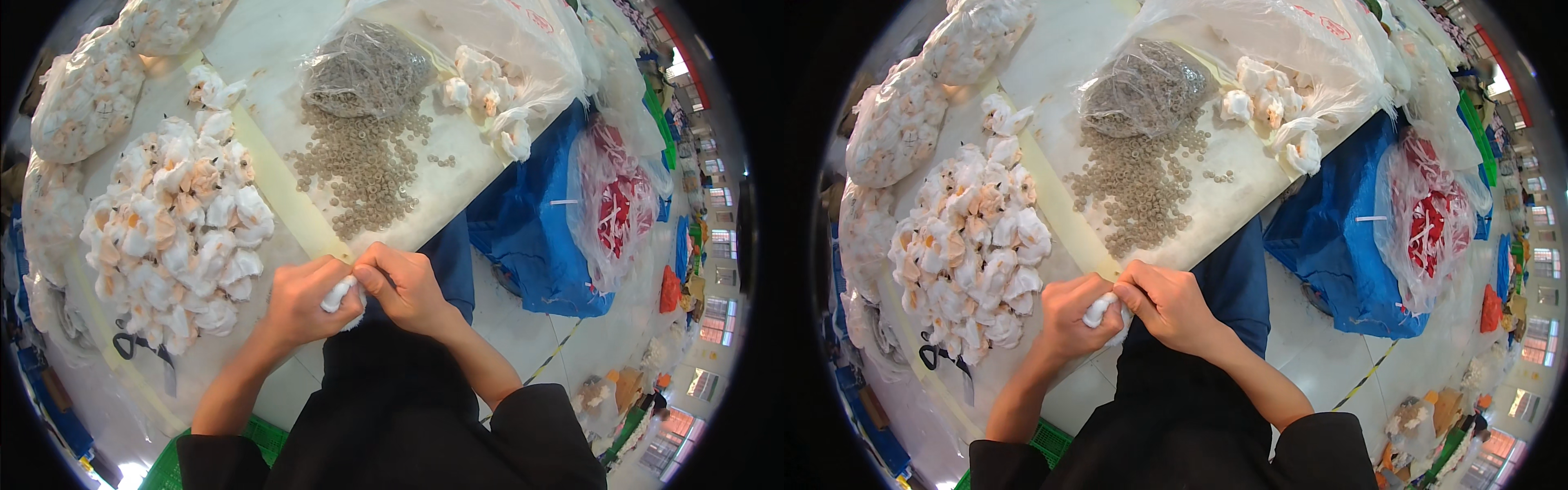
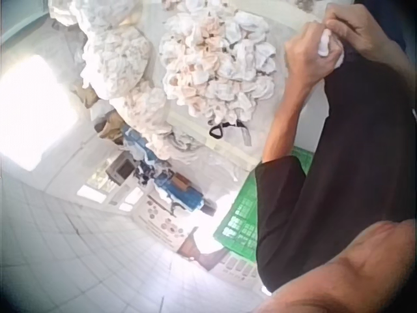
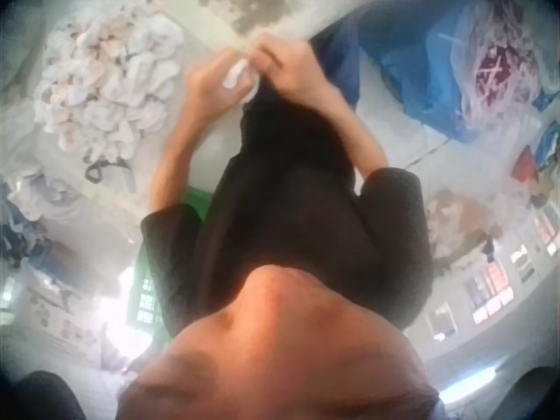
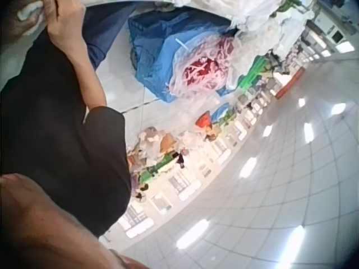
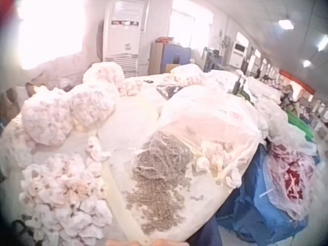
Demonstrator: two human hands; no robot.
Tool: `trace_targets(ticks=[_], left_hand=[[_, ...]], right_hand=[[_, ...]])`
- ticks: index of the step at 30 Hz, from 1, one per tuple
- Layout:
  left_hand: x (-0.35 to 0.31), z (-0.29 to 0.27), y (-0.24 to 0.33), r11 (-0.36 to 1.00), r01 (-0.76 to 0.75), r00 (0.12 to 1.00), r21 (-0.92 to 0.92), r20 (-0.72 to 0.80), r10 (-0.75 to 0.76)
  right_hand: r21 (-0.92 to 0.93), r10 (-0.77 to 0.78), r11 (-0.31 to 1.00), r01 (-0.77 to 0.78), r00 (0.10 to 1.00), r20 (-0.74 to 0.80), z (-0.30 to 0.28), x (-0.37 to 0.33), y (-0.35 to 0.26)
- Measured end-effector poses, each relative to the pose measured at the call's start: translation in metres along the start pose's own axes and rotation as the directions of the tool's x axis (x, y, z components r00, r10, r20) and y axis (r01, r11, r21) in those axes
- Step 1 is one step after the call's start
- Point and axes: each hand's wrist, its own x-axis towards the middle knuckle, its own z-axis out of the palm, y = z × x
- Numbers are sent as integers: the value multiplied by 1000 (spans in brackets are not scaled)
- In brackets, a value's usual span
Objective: The person repeatedly picks up small white cotton balls, opens them, and inserts small grey beads into each one by hand. The filled cotton balls are placed on the table to the left. The process is repeated continuously throughout the clip.
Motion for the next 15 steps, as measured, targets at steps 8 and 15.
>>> trace_targets(ticks=[8, 15], left_hand=[[1, -10, -1, 970, 208, 973, -127, -72, -218], [4, -10, 0, 952, 269, 955, -144, -89, -283]], right_hand=[[-415, -128, 910, -5, 948, -291, -28, 6, 5], [-676, -267, 736, 36, 933, -241, -26, 14, 20]])
